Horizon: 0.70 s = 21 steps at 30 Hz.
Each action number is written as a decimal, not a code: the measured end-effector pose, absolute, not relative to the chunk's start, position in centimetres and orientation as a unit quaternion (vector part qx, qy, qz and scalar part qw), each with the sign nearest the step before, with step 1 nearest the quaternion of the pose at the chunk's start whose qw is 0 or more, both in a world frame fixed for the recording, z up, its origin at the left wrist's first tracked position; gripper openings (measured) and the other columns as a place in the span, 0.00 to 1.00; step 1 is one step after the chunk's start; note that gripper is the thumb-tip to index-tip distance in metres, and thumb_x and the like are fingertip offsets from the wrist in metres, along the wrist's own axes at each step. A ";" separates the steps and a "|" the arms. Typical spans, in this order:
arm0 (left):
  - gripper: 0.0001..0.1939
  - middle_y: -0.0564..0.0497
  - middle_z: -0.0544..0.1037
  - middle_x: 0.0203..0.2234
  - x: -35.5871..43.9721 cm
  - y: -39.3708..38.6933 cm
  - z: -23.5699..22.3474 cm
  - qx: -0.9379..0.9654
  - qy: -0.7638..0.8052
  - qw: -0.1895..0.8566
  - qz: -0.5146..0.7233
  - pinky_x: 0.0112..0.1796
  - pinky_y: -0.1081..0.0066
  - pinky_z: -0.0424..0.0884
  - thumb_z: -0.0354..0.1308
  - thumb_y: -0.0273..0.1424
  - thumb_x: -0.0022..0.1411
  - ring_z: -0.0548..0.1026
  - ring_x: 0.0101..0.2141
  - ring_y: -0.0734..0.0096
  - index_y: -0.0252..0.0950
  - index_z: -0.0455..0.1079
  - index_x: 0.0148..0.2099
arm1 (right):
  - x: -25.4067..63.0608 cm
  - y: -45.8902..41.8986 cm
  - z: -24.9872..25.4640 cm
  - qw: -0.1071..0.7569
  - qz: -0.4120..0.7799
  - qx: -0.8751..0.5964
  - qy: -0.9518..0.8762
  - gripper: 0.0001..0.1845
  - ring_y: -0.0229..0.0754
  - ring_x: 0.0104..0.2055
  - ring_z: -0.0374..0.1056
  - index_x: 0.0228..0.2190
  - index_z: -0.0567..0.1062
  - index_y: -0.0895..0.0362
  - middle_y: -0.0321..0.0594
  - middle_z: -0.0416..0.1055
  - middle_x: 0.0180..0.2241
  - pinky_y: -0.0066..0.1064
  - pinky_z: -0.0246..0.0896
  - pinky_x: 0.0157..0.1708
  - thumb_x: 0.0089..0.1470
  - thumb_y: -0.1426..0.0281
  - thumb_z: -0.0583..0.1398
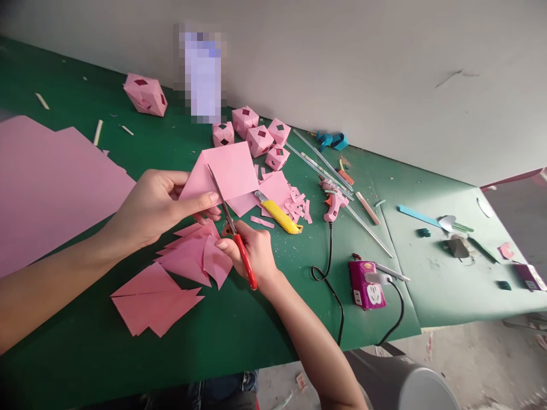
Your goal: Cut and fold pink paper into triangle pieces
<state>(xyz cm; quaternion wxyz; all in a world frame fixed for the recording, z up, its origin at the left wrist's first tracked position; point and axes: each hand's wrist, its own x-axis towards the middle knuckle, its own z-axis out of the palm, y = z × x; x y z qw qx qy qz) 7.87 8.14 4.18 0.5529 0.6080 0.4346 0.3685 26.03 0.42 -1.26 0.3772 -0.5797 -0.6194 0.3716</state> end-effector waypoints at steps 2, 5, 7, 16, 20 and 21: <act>0.06 0.52 0.85 0.27 7.8 8.1 4.3 0.609 0.439 0.553 0.362 0.28 0.70 0.81 0.68 0.33 0.62 0.84 0.29 0.66 0.34 0.80 0.36 | 26.1 0.4 -1.3 0.376 0.364 -0.581 -0.623 0.46 0.35 0.21 0.51 0.29 0.77 0.59 0.31 0.59 0.17 0.29 0.52 0.25 0.51 0.27 0.52; 0.07 0.52 0.85 0.27 7.8 8.1 4.5 0.609 0.442 0.557 0.351 0.29 0.70 0.80 0.68 0.33 0.63 0.84 0.30 0.65 0.34 0.80 0.37 | 26.2 0.4 -1.3 0.367 0.361 -0.584 -0.628 0.46 0.35 0.21 0.50 0.29 0.78 0.59 0.31 0.60 0.18 0.29 0.52 0.25 0.51 0.27 0.52; 0.07 0.51 0.85 0.27 7.7 8.1 4.6 0.610 0.443 0.559 0.345 0.28 0.71 0.80 0.68 0.34 0.62 0.84 0.30 0.65 0.34 0.80 0.37 | 26.2 0.4 -1.4 0.362 0.360 -0.588 -0.628 0.46 0.35 0.22 0.50 0.30 0.78 0.58 0.31 0.60 0.18 0.30 0.52 0.25 0.51 0.26 0.51; 0.13 0.52 0.83 0.28 7.1 8.2 5.0 0.683 0.439 0.494 0.311 0.26 0.76 0.74 0.68 0.40 0.62 0.80 0.27 0.71 0.34 0.77 0.36 | 26.2 0.2 -1.8 0.374 0.358 -0.582 -0.628 0.48 0.36 0.22 0.51 0.32 0.79 0.59 0.31 0.59 0.18 0.29 0.52 0.25 0.51 0.26 0.51; 0.15 0.51 0.83 0.31 6.9 8.3 5.4 0.695 0.442 0.481 0.300 0.27 0.76 0.71 0.65 0.42 0.64 0.78 0.29 0.71 0.34 0.77 0.40 | 26.2 0.1 -1.9 0.387 0.361 -0.577 -0.622 0.48 0.35 0.22 0.51 0.32 0.79 0.60 0.30 0.58 0.18 0.29 0.52 0.26 0.51 0.27 0.51; 0.14 0.51 0.83 0.34 6.9 8.3 5.4 0.695 0.441 0.481 0.301 0.28 0.76 0.71 0.64 0.42 0.65 0.79 0.31 0.70 0.35 0.77 0.42 | 26.2 0.1 -1.9 0.386 0.361 -0.579 -0.621 0.48 0.35 0.22 0.50 0.32 0.79 0.60 0.30 0.58 0.18 0.29 0.52 0.26 0.51 0.27 0.51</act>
